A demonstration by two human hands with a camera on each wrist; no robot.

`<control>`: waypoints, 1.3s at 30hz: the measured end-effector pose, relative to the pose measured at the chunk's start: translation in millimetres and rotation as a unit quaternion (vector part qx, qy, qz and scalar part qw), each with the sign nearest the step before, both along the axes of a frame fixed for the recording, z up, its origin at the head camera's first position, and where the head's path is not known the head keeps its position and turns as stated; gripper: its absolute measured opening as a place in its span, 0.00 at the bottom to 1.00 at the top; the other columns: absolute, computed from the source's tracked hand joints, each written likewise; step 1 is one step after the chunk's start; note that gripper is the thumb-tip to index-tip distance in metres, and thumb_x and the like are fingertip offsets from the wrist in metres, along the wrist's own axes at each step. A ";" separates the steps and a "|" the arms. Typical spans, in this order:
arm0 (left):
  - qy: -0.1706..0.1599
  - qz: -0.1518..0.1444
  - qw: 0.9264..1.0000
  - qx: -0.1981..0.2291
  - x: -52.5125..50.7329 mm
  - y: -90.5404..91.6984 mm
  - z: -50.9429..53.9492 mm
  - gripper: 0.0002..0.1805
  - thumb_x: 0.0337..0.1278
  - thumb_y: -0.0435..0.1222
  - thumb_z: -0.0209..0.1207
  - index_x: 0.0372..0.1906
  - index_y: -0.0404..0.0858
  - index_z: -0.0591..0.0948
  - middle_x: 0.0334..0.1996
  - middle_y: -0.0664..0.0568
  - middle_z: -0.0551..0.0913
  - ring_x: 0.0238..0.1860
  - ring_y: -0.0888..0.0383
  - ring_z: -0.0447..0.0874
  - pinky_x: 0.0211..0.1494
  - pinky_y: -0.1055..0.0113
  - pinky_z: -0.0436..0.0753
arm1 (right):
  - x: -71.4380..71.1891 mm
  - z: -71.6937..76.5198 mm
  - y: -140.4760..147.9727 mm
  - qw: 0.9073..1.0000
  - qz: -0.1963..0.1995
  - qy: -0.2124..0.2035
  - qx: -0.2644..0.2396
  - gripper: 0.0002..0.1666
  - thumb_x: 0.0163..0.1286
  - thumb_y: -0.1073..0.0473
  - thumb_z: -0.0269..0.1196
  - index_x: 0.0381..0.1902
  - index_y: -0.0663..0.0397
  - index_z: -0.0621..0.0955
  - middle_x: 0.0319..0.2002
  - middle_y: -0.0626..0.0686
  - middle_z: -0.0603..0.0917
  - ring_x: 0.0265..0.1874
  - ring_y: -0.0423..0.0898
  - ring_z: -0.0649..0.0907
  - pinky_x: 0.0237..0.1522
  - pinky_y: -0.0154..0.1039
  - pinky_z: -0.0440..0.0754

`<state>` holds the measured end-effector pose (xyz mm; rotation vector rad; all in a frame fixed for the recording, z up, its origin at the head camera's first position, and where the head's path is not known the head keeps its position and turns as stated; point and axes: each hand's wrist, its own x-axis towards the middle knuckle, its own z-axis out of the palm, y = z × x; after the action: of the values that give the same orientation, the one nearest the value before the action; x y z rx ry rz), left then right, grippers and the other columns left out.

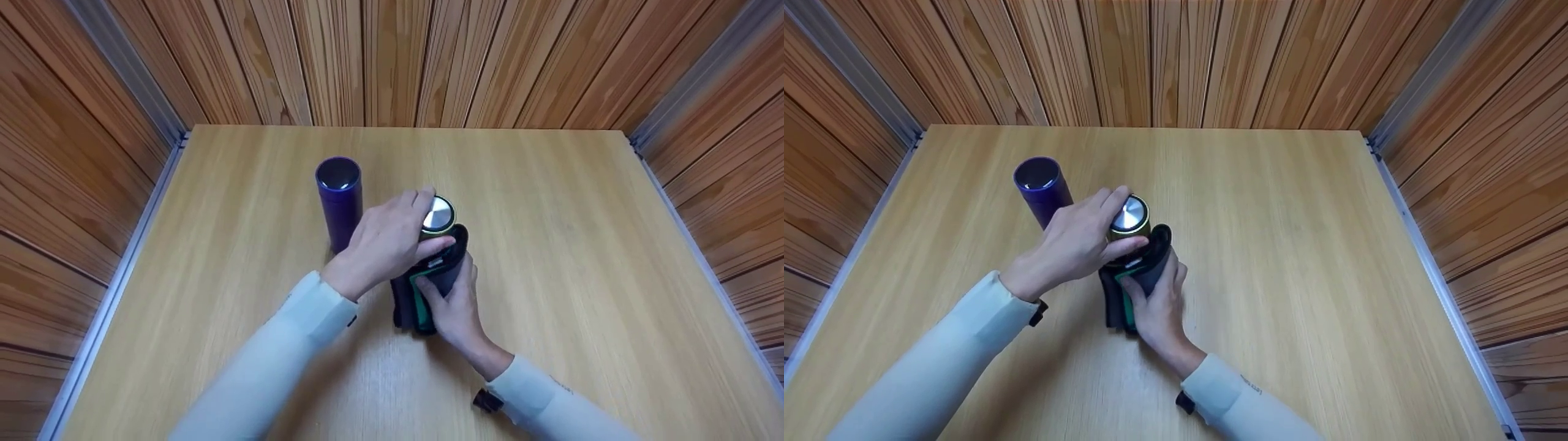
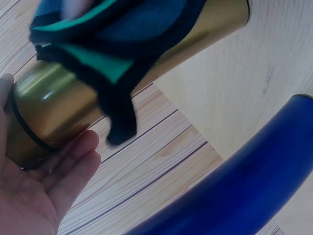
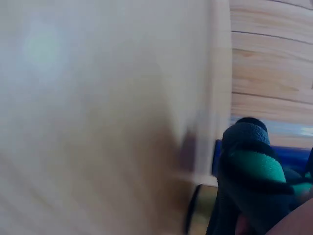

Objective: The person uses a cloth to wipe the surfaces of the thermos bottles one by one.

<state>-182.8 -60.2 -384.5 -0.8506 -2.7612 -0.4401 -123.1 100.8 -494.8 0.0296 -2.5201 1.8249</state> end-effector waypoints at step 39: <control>0.046 -0.019 0.999 -0.022 -2.6 -2.8 -2.9 0.43 0.72 0.68 0.40 0.70 0.36 0.69 0.46 0.48 0.81 0.38 0.55 0.79 0.35 0.64 0.84 | -53.6 55.3 46.3 0.966 0.193 -0.020 -0.171 0.37 0.84 0.39 0.39 0.77 0.58 0.55 0.64 0.57 0.70 0.65 0.46 0.72 0.69 0.37 0.66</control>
<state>-185.4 -63.0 -387.4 -0.9116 -2.6826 -0.3402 -176.7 147.1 -439.5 0.5132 -2.3084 2.4000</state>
